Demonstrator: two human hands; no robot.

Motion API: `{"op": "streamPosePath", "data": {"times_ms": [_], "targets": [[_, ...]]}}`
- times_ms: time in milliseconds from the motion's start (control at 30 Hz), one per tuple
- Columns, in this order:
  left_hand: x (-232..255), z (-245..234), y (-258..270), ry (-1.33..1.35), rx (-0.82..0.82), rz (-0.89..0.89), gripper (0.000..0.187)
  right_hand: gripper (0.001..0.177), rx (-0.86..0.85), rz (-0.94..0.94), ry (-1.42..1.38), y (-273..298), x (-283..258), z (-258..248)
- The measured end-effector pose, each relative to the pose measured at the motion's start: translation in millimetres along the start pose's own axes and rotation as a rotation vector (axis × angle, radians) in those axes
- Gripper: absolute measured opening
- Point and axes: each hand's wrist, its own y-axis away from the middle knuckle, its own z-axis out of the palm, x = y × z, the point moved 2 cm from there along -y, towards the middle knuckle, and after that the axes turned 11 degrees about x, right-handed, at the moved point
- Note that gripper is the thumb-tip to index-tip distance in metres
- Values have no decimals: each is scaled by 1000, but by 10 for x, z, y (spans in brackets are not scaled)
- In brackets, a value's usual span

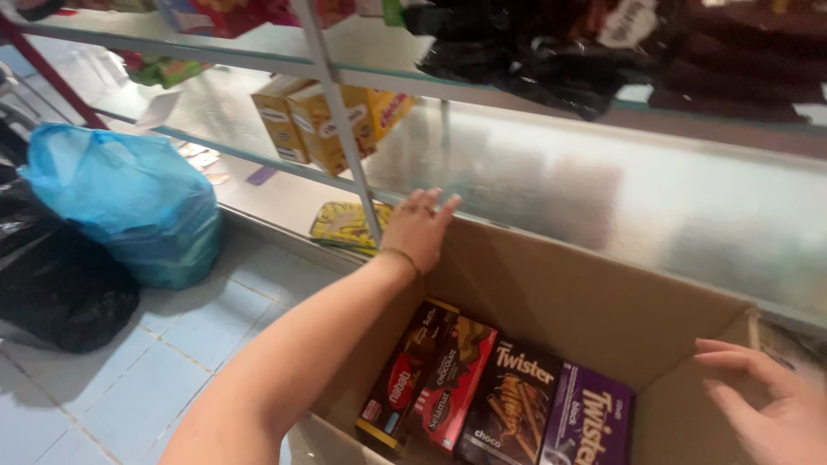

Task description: The person removes various snack items from a cardboard box and places them onto glass shelves in a store. They handle chocolate bars, packaged snacks, and boxes, arranging them on the shelves.

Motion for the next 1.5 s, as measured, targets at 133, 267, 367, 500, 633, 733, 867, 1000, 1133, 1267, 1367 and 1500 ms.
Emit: {"op": "streamPosePath", "data": {"times_ms": [133,267,367,500,633,733,867,1000,1133,1267,1367,1500], "targets": [[-152,-68,49,16,-111,-160,71,15,39,207,-46,5,-517,282],[-507,-40,106,-31,-296,-334,75,18,66,204,-225,12,-860,594],[-893,-15,169,19,-341,-380,70,18,42,167,-95,-50,-1001,881],[-1117,40,156,83,-423,-410,74,19,35,149,-47,-141,-1050,1198],[-1289,-90,127,62,-316,-415,70,22,-7,40,206,-254,-1182,1419],[-1343,-128,265,85,-274,-421,70,29,53,-4,242,-187,-1357,1398],[-882,12,207,128,-111,-199,66,40,36,36,357,-133,-1603,1470],[-316,155,202,356,-138,39,69,46,-34,-309,737,-72,-2014,1576],[175,300,-13,298,-153,14,59,35,27,-290,617,16,-2141,1516],[296,296,-35,241,-221,-39,53,31,21,-181,518,67,-2108,1471],[258,285,49,209,-206,15,58,32,11,-127,538,128,-2106,1415],[213,297,92,167,-195,61,64,32,-26,-262,649,136,-2239,1474]]}}
